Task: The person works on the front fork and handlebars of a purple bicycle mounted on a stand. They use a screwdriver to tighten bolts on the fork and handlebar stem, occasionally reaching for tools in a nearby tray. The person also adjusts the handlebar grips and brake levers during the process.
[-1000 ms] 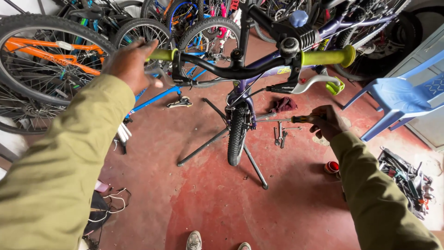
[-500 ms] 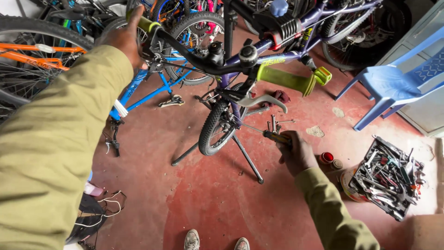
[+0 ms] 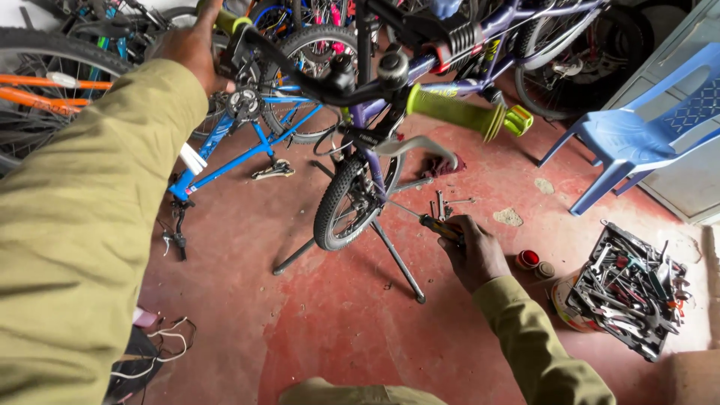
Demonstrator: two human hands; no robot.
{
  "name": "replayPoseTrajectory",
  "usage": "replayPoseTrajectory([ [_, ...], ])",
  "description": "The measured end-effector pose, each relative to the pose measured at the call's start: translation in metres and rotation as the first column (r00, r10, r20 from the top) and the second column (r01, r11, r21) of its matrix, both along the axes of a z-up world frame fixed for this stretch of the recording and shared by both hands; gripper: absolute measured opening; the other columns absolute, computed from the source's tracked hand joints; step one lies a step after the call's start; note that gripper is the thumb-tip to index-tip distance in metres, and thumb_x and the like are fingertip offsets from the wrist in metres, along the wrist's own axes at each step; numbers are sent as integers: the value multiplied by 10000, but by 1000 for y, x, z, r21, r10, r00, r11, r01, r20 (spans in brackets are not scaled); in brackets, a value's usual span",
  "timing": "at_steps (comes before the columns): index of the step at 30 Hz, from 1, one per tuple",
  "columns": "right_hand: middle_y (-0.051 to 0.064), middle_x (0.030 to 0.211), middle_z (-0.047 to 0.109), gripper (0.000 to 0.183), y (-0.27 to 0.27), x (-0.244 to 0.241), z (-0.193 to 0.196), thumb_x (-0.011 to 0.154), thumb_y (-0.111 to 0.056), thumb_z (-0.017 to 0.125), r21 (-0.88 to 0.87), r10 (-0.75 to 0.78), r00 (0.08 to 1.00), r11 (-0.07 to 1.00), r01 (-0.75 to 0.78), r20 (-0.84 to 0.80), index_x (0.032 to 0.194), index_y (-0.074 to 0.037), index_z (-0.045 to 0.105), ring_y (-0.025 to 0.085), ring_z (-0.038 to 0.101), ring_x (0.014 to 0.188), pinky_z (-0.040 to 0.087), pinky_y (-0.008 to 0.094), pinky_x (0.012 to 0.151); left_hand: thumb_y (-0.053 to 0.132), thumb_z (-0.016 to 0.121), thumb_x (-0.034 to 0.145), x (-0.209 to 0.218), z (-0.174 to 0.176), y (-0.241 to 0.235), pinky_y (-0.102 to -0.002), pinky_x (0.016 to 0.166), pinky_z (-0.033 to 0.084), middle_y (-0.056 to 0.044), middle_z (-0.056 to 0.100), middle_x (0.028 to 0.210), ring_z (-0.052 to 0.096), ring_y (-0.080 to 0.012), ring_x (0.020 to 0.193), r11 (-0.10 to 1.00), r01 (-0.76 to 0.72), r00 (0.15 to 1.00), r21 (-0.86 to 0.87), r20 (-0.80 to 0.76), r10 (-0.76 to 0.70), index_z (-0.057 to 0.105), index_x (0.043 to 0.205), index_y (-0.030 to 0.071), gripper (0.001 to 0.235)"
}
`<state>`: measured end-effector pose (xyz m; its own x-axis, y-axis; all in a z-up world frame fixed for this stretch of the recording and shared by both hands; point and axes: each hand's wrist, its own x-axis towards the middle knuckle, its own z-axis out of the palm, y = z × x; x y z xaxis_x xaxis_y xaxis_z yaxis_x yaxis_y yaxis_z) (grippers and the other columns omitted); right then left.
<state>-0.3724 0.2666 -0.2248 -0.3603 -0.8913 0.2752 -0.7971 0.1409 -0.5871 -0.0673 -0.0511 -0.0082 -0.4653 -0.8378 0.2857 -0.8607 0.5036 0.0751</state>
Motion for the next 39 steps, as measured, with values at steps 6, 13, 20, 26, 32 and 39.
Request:
replayPoseTrajectory([
  [6, 134, 968, 640, 269, 5, 12, -1, 822, -255, 607, 22, 30, 999, 999, -29, -34, 1036, -123, 512, 409, 596, 816, 451, 474, 639, 207, 893, 602, 11, -32, -25, -552, 692, 465, -222, 654, 1000, 594, -475, 927, 986, 54, 994, -159, -90, -69, 454, 1184, 46, 747],
  [13, 128, 1079, 487, 294, -3, -18, -16, 789, -115, 673, -202, 64, 992, 976, -85, -108, 1074, -93, 607, 310, 577, 933, 502, 421, 773, 238, 886, 607, 14, -24, -18, -566, 692, 476, -233, 658, 982, 595, -483, 932, 989, 12, 1000, -145, -18, -15, 452, 1269, 115, 801],
  [20, 110, 620, 615, 195, -25, 5, 48, 849, -269, 617, 163, -418, 665, 897, 412, 619, 921, -90, 647, 121, 348, 390, 281, 264, 326, 158, 895, 578, 10, -20, 14, -553, 762, 458, -151, 662, 984, 572, -447, 974, 999, -30, 992, -33, -121, 26, 318, 1373, 158, 981],
  [26, 137, 371, 450, 404, -28, -24, 27, 907, -443, 495, 264, -451, 792, 890, 370, 410, 879, -57, 382, 225, 386, 296, 341, 418, 446, 88, 839, 632, 17, -10, 43, -517, 852, 413, -198, 600, 1150, 523, -436, 1072, 998, -49, 989, 39, -136, 53, 176, 1473, 233, 1080],
  [32, 113, 720, 499, 237, -25, -41, 14, 851, -109, 621, -252, 91, 594, 948, 194, 799, 961, -63, 416, 179, 473, 520, 377, 305, 491, 49, 834, 572, 26, -21, 48, -490, 884, 389, -248, 540, 1189, 458, -454, 1120, 1000, 1, 986, -28, -166, -5, 240, 1452, 220, 1075],
  [39, 92, 552, 576, 464, -52, -46, 42, 902, -442, 604, 127, -452, 717, 879, 460, 530, 655, -49, 600, 179, 397, 276, 330, 298, 314, 16, 752, 689, 26, -29, 50, -480, 862, 388, -180, 563, 1193, 477, -422, 1100, 990, -120, 974, 68, -183, 131, 172, 1465, 305, 1011],
])
